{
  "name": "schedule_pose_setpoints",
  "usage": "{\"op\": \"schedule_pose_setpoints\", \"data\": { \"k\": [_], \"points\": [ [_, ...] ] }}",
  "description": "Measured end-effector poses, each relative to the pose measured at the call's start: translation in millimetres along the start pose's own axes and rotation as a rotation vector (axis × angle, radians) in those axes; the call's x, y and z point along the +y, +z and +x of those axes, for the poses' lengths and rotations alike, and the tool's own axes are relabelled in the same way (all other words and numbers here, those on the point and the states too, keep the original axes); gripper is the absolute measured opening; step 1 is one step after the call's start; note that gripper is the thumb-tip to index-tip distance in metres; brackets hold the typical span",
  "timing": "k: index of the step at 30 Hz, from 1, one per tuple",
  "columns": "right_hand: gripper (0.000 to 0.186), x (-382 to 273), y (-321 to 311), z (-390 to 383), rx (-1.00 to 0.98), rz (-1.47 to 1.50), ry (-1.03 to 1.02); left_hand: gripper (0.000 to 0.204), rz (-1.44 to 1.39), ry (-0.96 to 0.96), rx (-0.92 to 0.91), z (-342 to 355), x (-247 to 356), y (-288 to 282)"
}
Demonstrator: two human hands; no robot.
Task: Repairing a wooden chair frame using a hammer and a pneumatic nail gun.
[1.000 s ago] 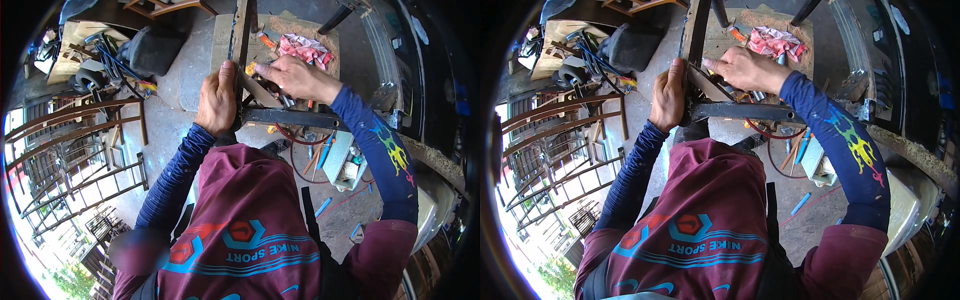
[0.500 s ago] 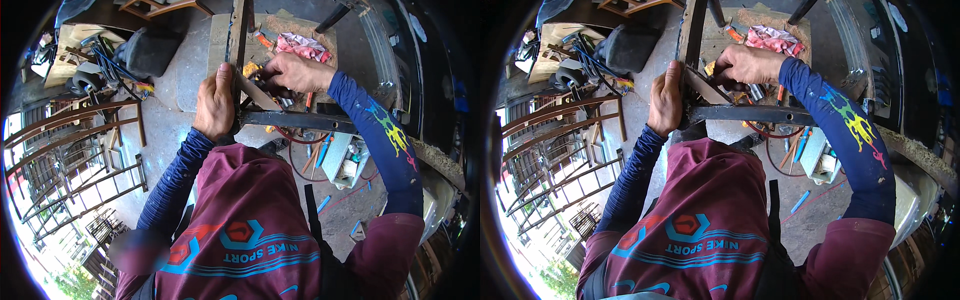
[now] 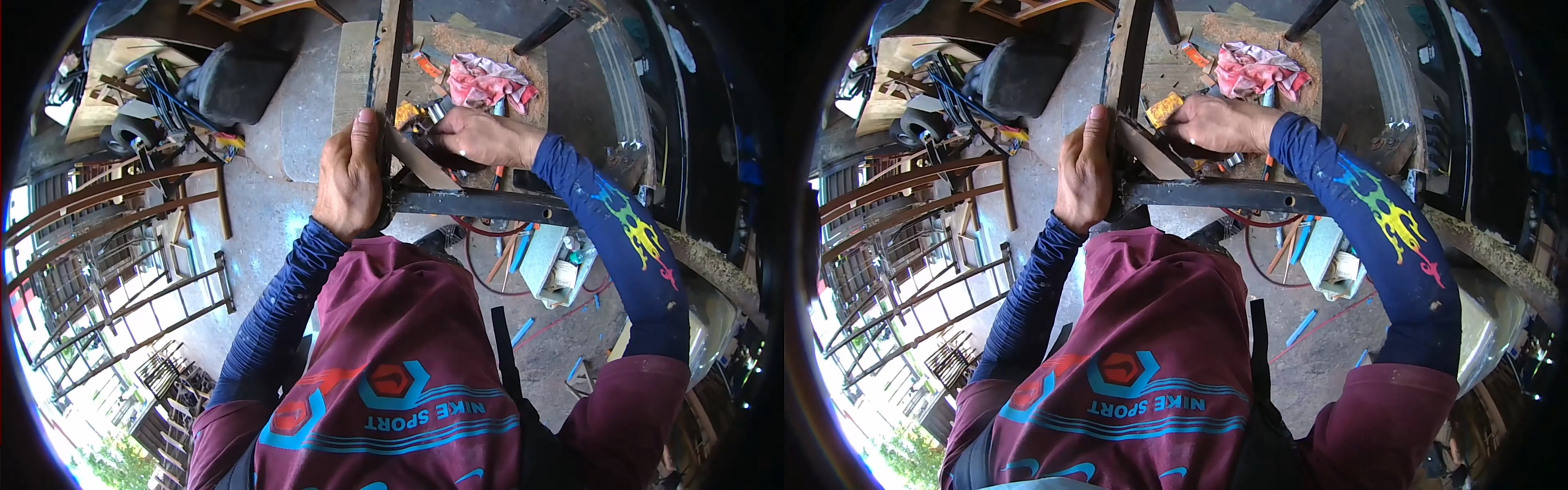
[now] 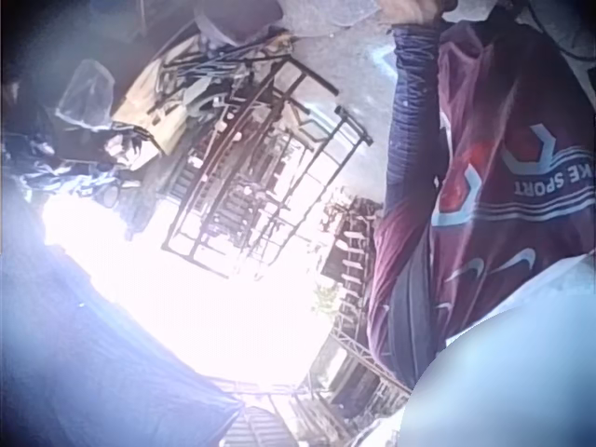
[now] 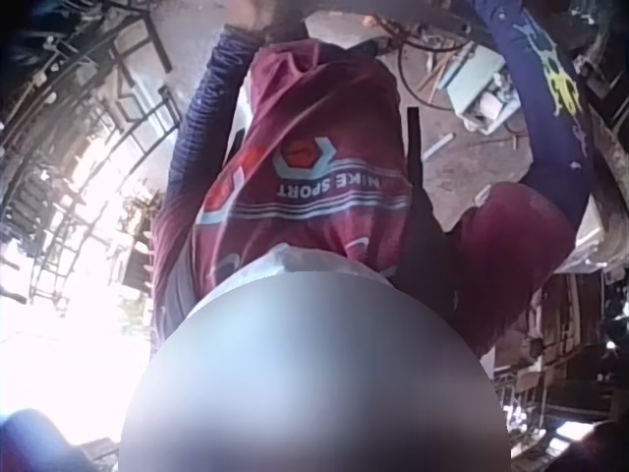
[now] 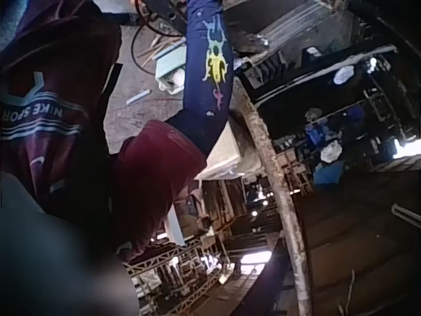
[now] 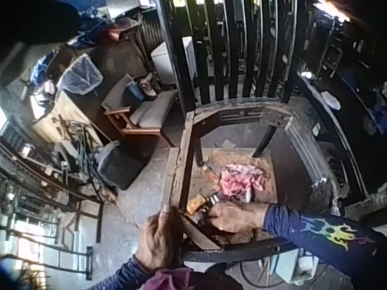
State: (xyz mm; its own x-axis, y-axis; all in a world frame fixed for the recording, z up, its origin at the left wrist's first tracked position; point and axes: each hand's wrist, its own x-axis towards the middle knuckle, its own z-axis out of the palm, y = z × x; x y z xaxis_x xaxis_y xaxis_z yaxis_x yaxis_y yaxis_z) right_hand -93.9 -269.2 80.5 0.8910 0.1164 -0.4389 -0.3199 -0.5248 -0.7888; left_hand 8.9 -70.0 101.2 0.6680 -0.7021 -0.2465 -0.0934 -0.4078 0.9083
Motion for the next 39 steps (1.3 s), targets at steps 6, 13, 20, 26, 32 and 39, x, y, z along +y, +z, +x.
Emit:
{"op": "schedule_pose_setpoints", "data": {
  "k": [6, 13, 20, 26, 32, 39],
  "points": [
    [0.03, 45.9, 20.7, 18.5, 0.264, -0.609, -0.494, 0.059, 0.008, 0.03, -0.002, 2.0, -0.6, 2.0],
    [0.033, 3.2, 1.2, -0.8, 0.007, 0.067, -0.01, 0.059, 0.017, 0.032, 0.023, 0.4, -2.6, 2.9],
    [0.028, -7.8, -5.3, -3.1, -0.025, -0.058, -0.018, 0.059, 0.007, 0.005, 0.02, -0.1, -1.5, 1.0],
    [0.027, 4.0, 2.7, 6.2, 0.084, -0.316, -0.149, 0.059, 0.007, 0.004, 0.02, 0.6, -0.8, 0.8],
    [0.031, -7.9, -0.2, 1.5, 0.05, -0.023, -0.007, 0.058, 0.022, -0.005, 0.016, 0.3, 1.2, 1.2],
    [0.033, -4.9, -4.5, -3.9, -0.039, -0.079, -0.001, 0.058, 0.021, 0.034, 0.022, 1.4, -1.1, 4.2]
  ]
}}
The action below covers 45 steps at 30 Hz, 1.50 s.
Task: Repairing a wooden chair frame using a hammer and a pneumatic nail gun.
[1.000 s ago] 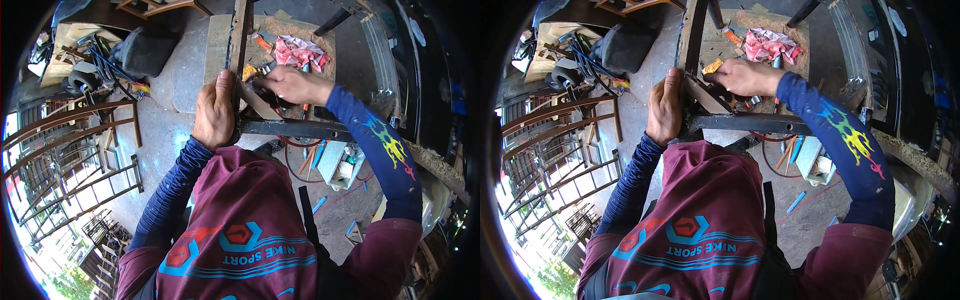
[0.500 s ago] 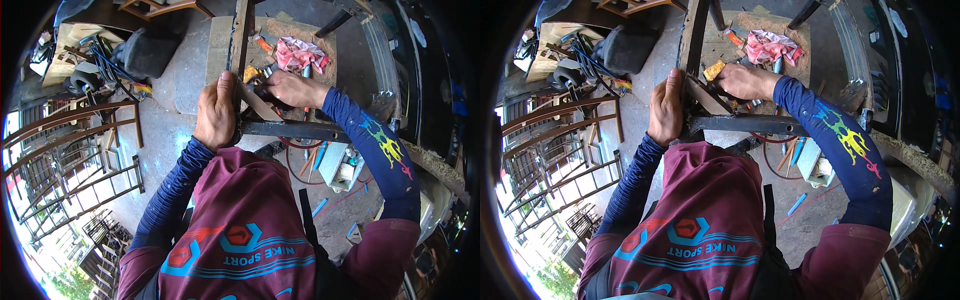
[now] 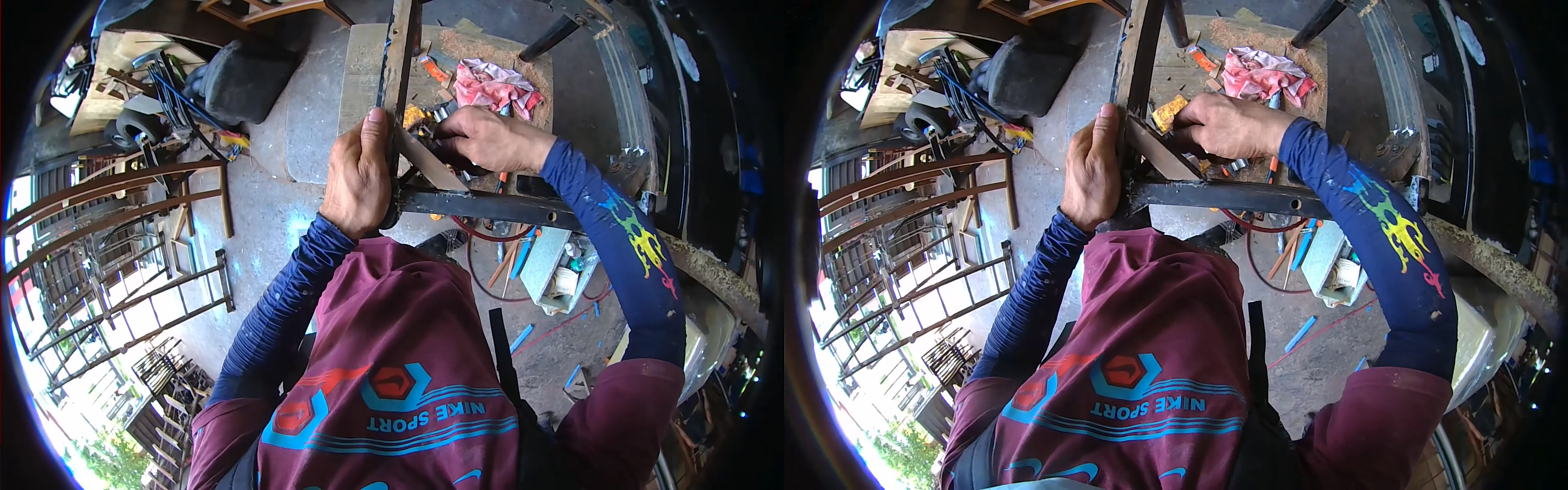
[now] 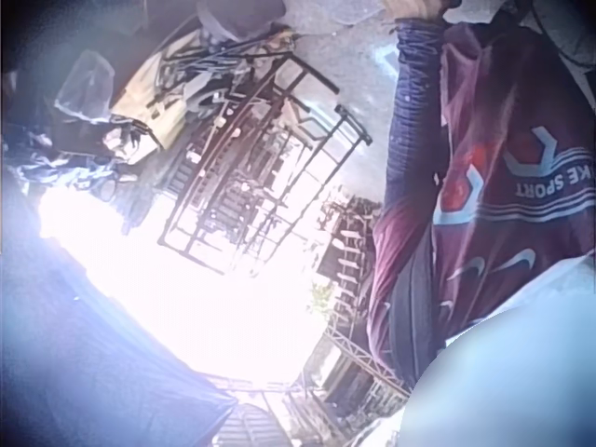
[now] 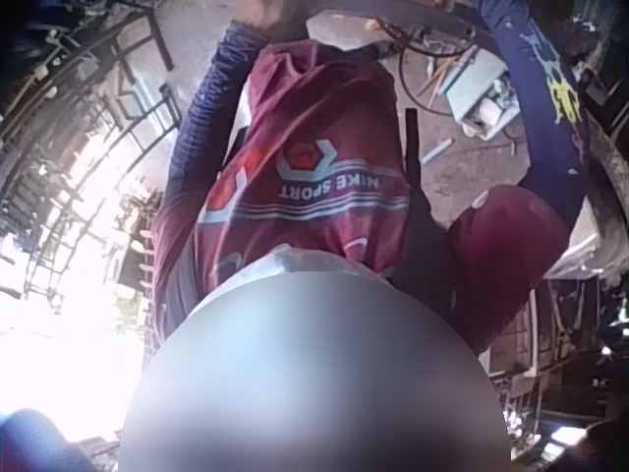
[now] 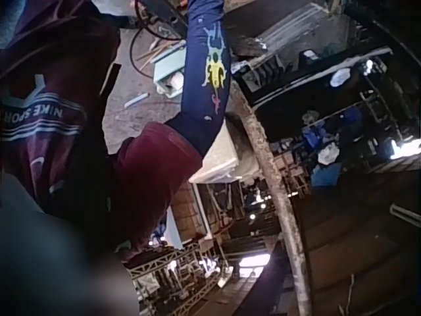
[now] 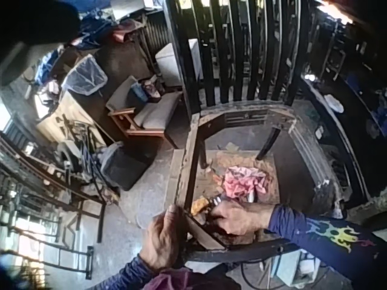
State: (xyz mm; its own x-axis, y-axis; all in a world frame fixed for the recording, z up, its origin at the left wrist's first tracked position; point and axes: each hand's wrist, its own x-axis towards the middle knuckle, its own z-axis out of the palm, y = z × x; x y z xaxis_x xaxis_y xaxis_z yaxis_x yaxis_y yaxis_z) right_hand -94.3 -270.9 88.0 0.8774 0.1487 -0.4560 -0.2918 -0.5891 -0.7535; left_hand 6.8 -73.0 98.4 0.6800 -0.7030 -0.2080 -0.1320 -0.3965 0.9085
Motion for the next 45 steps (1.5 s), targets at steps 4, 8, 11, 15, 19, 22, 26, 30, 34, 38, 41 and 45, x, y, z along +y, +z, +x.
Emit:
{"op": "schedule_pose_setpoints", "data": {
  "k": [4, 8, 11, 15, 19, 22, 26, 30, 34, 38, 41, 45],
  "points": [
    [0.033, -0.3, -0.5, 4.1, 0.024, -0.027, 0.012, 0.059, 0.007, -0.012, -0.002, -0.7, -1.9, -3.8],
    [0.03, 6.6, 4.7, 1.2, 0.116, 0.08, -0.093, 0.06, 0.007, 0.014, -0.007, -0.5, -1.5, -3.0],
    [0.031, 9.2, 4.8, 4.1, 0.08, 0.133, -0.122, 0.06, 0.007, 0.006, -0.004, -0.3, -1.9, -2.9],
    [0.028, 8.4, 3.8, 2.7, 0.091, 0.056, -0.183, 0.06, -0.013, -0.021, 0.0, -0.9, -1.1, -2.8],
    [0.024, 8.0, 2.0, 2.5, 0.119, 0.02, -0.217, 0.06, 0.016, 0.003, -0.004, -0.9, -0.1, -3.8],
    [0.019, 14.7, 2.2, 5.1, 0.021, -0.039, -0.128, 0.059, 0.003, -0.035, -0.019, 0.4, 3.9, -2.6],
    [0.017, 30.7, 19.2, 11.0, 0.31, -0.562, -0.593, 0.059, 0.018, -0.014, 0.001, -1.4, 0.7, -3.1],
    [0.027, 22.3, 15.8, 7.5, 0.109, 0.083, -0.152, 0.059, 0.014, -0.008, -0.012, -0.4, -0.2, -3.0],
    [0.039, -3.0, -6.6, -19.3, 0.112, 0.445, 0.024, 0.06, 0.006, -0.008, -0.015, -0.7, -1.2, -2.8],
    [0.022, -6.8, -6.8, -10.7, 0.178, 0.355, -0.128, 0.061, 0.001, -0.048, 0.002, -1.6, 3.4, -3.3],
    [0.021, -7.3, -10.4, -11.8, 0.145, 0.248, -0.172, 0.061, 0.004, -0.057, 0.0, -1.2, 1.3, -3.3],
    [0.023, 1.2, -6.7, -3.9, 0.181, 0.217, -0.259, 0.06, 0.007, -0.06, -0.002, -1.8, 3.7, -2.6]
  ]
}}
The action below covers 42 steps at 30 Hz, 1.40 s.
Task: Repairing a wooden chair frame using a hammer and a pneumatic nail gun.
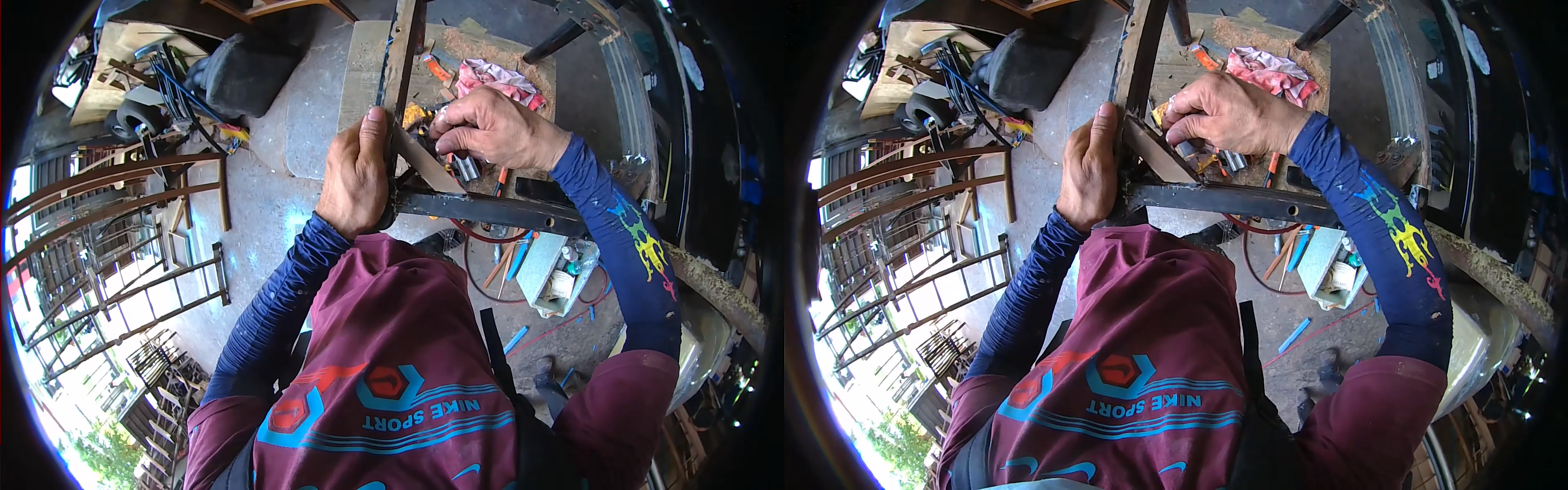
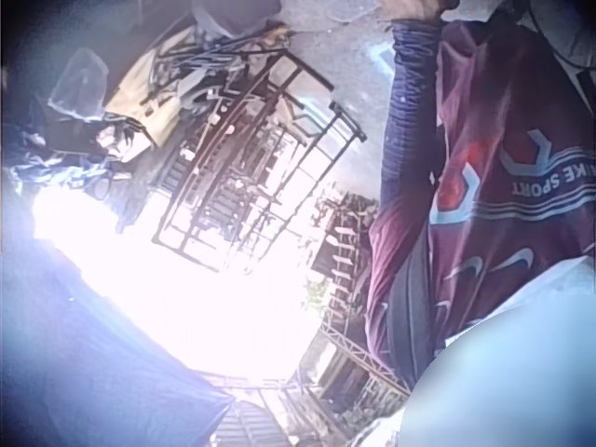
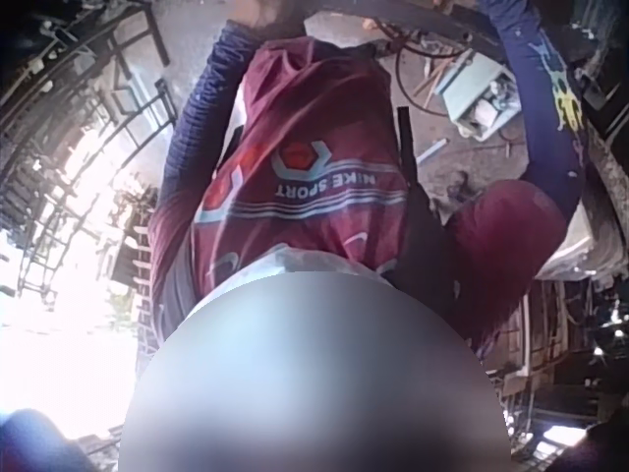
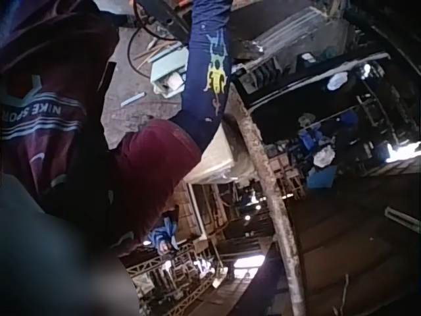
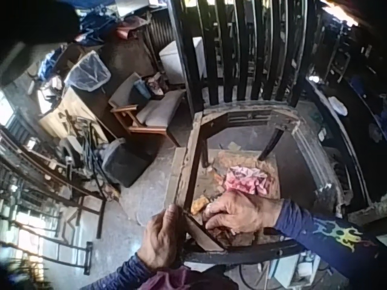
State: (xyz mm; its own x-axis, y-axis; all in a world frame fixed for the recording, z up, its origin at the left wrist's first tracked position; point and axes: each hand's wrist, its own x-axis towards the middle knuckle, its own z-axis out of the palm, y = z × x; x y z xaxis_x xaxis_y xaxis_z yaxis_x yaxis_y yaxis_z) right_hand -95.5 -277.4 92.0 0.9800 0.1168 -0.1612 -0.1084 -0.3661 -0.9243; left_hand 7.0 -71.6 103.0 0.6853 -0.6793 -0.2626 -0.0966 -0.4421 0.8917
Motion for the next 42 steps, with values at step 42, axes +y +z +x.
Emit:
{"op": "schedule_pose_setpoints", "data": {
  "k": [42],
  "points": [
    [0.023, 3.5, -2.1, 9.9, -0.284, -0.144, 0.232, 0.079, -0.189, -0.077, 0.0, -0.1, -16.6, 4.6]
  ]
}}
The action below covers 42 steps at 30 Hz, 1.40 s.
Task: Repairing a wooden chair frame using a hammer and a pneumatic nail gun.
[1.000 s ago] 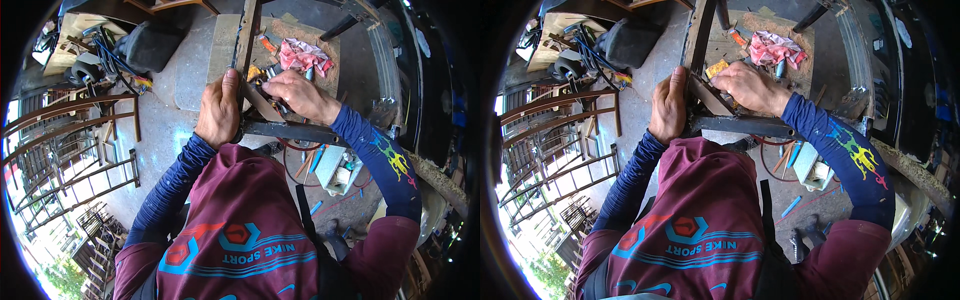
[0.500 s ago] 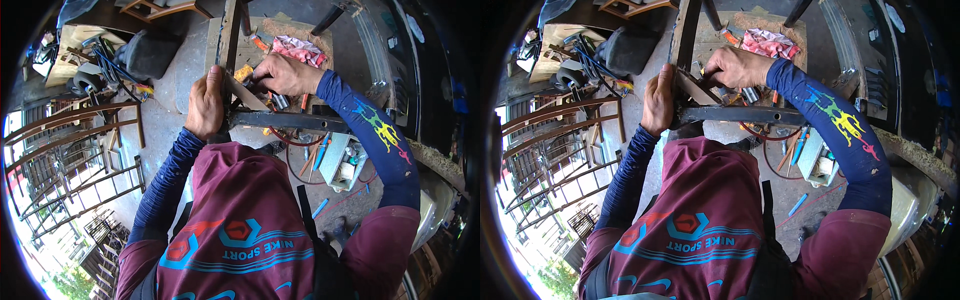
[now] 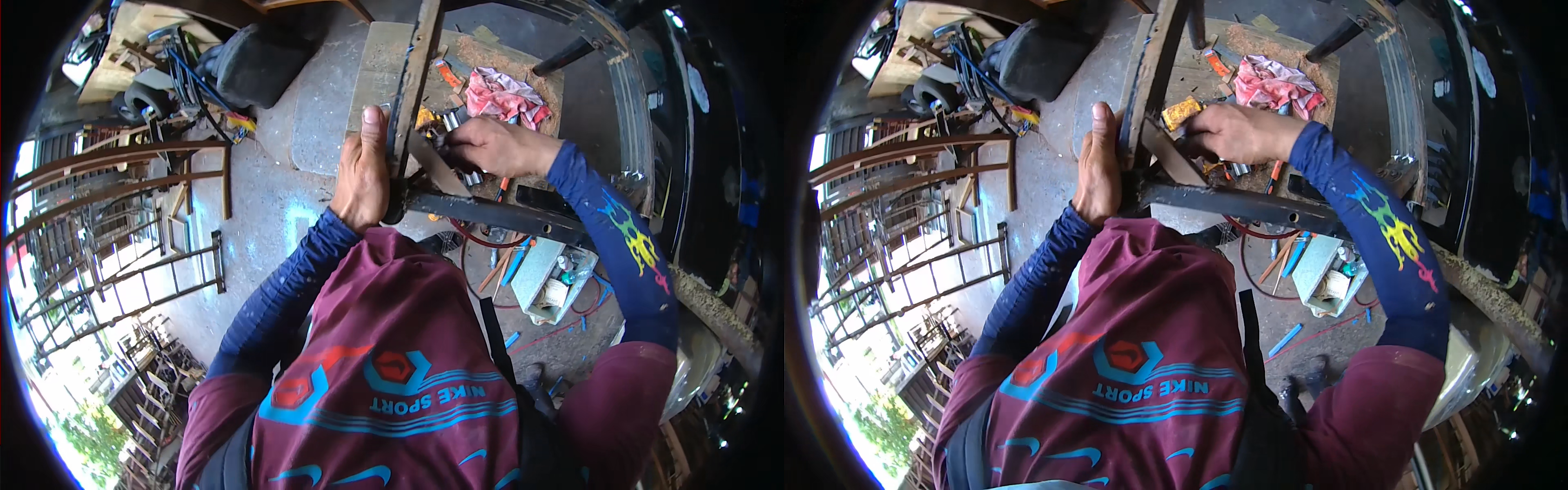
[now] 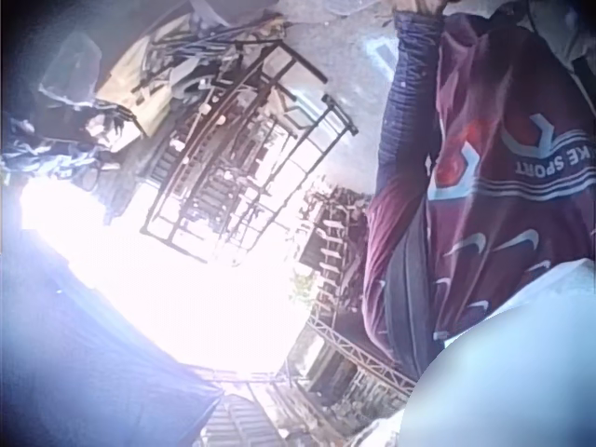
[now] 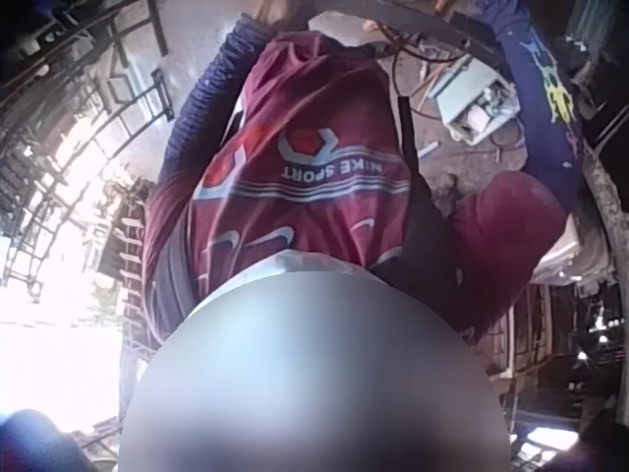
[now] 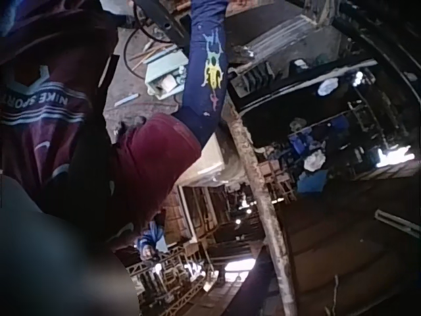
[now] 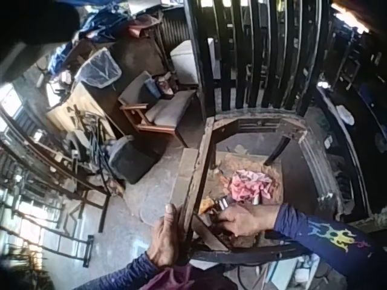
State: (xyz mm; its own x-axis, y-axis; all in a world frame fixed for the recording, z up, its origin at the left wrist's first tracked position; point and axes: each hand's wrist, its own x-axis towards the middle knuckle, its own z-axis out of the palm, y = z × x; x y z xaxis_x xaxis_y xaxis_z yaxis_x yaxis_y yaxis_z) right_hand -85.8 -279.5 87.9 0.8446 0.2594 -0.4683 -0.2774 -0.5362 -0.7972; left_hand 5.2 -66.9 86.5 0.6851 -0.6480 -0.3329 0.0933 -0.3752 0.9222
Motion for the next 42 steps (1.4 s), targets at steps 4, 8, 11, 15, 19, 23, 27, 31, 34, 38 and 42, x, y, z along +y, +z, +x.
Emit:
{"op": "schedule_pose_setpoints", "data": {
  "k": [4, 8, 11, 15, 19, 23, 27, 31, 34, 38, 42],
  "points": [
    [0.019, 2.6, 5.2, -41.8, 0.437, -0.539, 0.0, 0.085, -0.018, 0.049, 0.021, -0.4, -5.6, -4.8],
    [0.021, -74.5, 38.2, -124.0, 0.6, 0.24, -0.23, 0.078, 0.12, 0.059, 0.071, 1.7, -4.3, -5.7],
    [0.028, -55.2, 94.3, -151.9, 0.187, 0.66, -0.441, 0.075, 0.132, 0.056, 0.063, 3.1, 2.3, -3.0],
    [0.009, -19.1, 209.0, -117.0, 0.927, 0.386, -0.186, 0.079, 0.218, 0.132, 0.107, 6.2, -3.1, -9.0],
    [0.019, -57.0, 186.0, -102.5, 1.484, -0.457, -0.321, 0.084, 0.302, 0.179, 0.211, 1.7, 0.8, -7.8],
    [0.073, -70.9, 135.6, -59.5, 1.28, -0.736, -0.21, 0.087, 0.403, 0.162, 0.185, 5.7, -3.0, -15.1],
    [0.08, -76.1, 136.8, -37.4, 1.152, -0.789, 0.005, 0.095, 0.444, 0.151, 0.125, 0.3, 4.3, -21.9],
    [0.084, -85.7, 131.0, -33.6, 1.054, -0.664, 0.159, 0.124, 0.431, 0.358, -0.665, 3.8, -27.3, -73.2],
    [0.085, -85.1, 126.0, -31.5, 1.026, -0.695, 0.113, 0.146, 0.657, 0.743, -0.494, -1.1, -44.5, -59.8],
    [0.087, -88.1, 119.7, -30.8, 0.982, -0.697, 0.086, 0.119, 0.36, 0.732, -0.208, -9.8, -78.4, -20.5],
    [0.098, -91.3, 112.4, -29.2, 0.953, -0.738, 0.057, 0.111, 0.217, 0.772, -0.108, -8.2, -87.0, -6.8]
  ]
}}
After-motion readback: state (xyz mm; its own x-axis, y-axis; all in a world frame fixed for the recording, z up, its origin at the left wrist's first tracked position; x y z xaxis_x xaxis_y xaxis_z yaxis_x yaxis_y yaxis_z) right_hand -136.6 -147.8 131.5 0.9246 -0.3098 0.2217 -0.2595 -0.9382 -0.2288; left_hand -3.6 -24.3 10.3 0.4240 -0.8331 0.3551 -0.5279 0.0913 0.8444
